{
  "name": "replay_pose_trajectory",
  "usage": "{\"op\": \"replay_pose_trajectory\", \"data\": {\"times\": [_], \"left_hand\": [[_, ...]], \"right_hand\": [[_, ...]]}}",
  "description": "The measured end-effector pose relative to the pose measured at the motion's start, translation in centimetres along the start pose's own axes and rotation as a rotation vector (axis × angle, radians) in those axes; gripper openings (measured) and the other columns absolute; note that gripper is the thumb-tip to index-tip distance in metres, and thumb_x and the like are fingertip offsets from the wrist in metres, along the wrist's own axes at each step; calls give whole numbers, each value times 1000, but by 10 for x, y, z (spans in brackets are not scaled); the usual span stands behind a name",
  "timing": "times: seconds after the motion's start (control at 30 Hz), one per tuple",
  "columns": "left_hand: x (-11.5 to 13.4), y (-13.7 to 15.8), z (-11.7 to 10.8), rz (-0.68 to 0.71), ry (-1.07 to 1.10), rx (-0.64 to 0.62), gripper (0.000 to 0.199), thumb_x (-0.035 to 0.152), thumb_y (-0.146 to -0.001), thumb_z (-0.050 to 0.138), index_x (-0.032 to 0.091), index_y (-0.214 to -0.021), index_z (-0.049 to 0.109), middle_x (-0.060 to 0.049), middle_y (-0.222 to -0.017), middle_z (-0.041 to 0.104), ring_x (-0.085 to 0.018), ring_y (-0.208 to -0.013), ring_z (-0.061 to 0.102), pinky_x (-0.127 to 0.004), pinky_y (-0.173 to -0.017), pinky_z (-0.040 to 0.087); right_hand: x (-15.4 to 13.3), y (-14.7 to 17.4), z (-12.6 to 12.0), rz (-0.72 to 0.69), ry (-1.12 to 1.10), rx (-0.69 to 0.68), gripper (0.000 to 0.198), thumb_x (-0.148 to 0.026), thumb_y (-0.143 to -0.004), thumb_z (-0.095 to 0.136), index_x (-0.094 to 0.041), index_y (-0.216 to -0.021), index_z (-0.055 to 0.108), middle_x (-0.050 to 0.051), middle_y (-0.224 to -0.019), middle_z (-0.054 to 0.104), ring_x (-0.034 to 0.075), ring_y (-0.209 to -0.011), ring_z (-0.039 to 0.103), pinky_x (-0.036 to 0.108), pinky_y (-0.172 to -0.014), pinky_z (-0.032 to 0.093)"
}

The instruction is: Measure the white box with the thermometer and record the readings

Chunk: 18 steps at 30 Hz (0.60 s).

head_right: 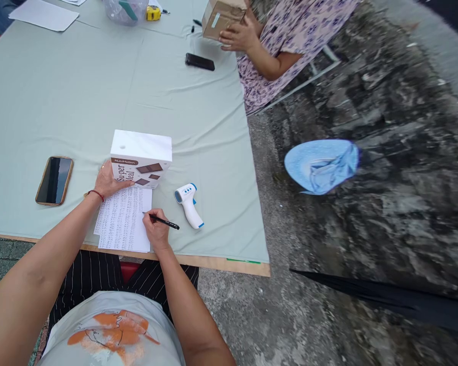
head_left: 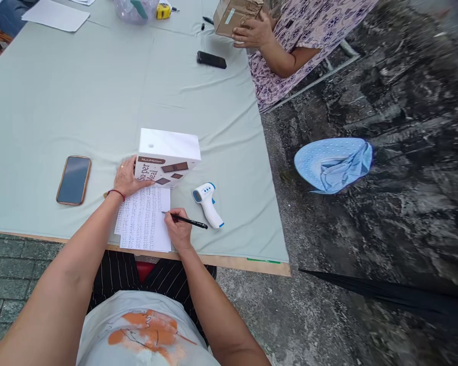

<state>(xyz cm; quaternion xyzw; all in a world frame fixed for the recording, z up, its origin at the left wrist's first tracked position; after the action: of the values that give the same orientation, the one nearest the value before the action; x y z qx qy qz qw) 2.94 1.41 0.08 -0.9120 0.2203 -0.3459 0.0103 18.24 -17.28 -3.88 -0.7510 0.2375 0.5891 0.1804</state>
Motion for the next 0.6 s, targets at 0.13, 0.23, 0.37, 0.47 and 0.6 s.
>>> {"op": "replay_pose_trajectory", "data": {"times": [0.13, 0.23, 0.37, 0.47, 0.6], "left_hand": [[-1, 0, 1, 7, 9, 2, 92, 60, -61, 82, 19, -134, 45, -12, -124, 59, -34, -120, 54, -50, -102, 42], [-2, -1, 1, 6, 12, -5, 93, 61, -61, 82, 19, -135, 44, -13, -126, 59, -35, -120, 53, -50, -103, 42], [-1, 0, 3, 25, -3, -43, 89, 60, -68, 75, 16, -138, 42, -15, -128, 58, -37, -122, 51, -53, -104, 40], [3, 0, 2, 72, 12, -63, 82, 56, -74, 69, 16, -140, 41, -15, -130, 57, -37, -127, 48, -53, -107, 38], [3, 1, -1, 72, 93, -40, 76, 58, -80, 62, 17, -140, 43, -13, -124, 62, -35, -119, 53, -53, -103, 40]], "right_hand": [[2, 0, 1, -5, 8, -12, 13, -34, -72, 56, -22, -70, 51, -4, -61, 53, 12, -58, 47, 28, -59, 42], [1, 1, 1, -23, 27, -2, 12, -33, -74, 56, -22, -70, 51, -4, -61, 53, 13, -58, 47, 28, -58, 42], [-8, 2, -9, -143, 69, 51, 13, -34, -83, 54, -22, -77, 56, -2, -68, 57, 15, -64, 52, 30, -63, 46], [-17, -2, -21, -347, 188, 45, 15, -32, -91, 50, -22, -90, 62, 4, -85, 61, 19, -81, 59, 34, -76, 50], [-13, -16, -26, -518, 426, -68, 31, -19, -95, 38, -21, -110, 65, 8, -97, 59, 21, -94, 58, 38, -83, 51]]}}
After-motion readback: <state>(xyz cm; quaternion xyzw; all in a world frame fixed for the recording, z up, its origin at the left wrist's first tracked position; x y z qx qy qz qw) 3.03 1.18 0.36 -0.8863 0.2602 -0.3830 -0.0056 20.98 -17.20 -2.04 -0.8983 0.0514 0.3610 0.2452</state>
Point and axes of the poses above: each hand's wrist, its own y-axis away from the middle knuckle, its own z-axis out of the palm, x = y × z, the point moved 6 cm from there along -y, towards the middle knuckle
